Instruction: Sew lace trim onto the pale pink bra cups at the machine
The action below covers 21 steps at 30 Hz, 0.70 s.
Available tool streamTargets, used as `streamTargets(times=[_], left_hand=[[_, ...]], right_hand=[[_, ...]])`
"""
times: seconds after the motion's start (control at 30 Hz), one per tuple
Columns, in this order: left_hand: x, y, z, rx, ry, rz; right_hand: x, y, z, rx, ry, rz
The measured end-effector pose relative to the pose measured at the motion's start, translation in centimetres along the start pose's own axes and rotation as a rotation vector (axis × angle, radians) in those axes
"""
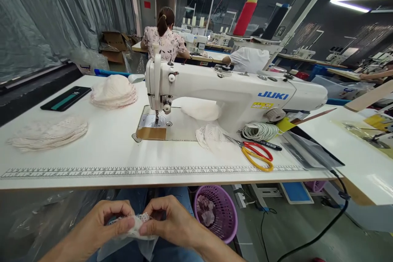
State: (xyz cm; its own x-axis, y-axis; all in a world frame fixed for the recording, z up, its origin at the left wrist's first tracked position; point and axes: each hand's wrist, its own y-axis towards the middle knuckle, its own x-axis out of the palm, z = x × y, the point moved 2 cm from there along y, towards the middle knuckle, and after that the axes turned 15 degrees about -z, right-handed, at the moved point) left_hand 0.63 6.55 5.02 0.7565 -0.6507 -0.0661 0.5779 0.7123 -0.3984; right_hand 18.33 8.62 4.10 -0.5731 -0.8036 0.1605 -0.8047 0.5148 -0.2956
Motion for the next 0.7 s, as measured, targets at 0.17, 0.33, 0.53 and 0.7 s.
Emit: streamTargets(times=[0.17,0.33,0.53,0.7], left_hand=[[-3.3,-0.6,2.7,0.022,-0.241,-0.043],[-6.6,-0.6,6.5,0.003,-0.196,-0.004],[-9.4,2.7,9.8,0.024,-0.085,-0.104],[-12.3,9.0,11.1,-0.016,0.189,-0.177]], right_hand=[[-0.6,0.5,-2.1,0.032,0.039,-0.105],[-1.7,1.7,-4.4,-0.009,0.041,-0.159],[-3.9,2.2,-7.7,-0.064,-0.097,-0.082],[-8.3,2.4,-9.7,-0.266,-0.738,0.360]])
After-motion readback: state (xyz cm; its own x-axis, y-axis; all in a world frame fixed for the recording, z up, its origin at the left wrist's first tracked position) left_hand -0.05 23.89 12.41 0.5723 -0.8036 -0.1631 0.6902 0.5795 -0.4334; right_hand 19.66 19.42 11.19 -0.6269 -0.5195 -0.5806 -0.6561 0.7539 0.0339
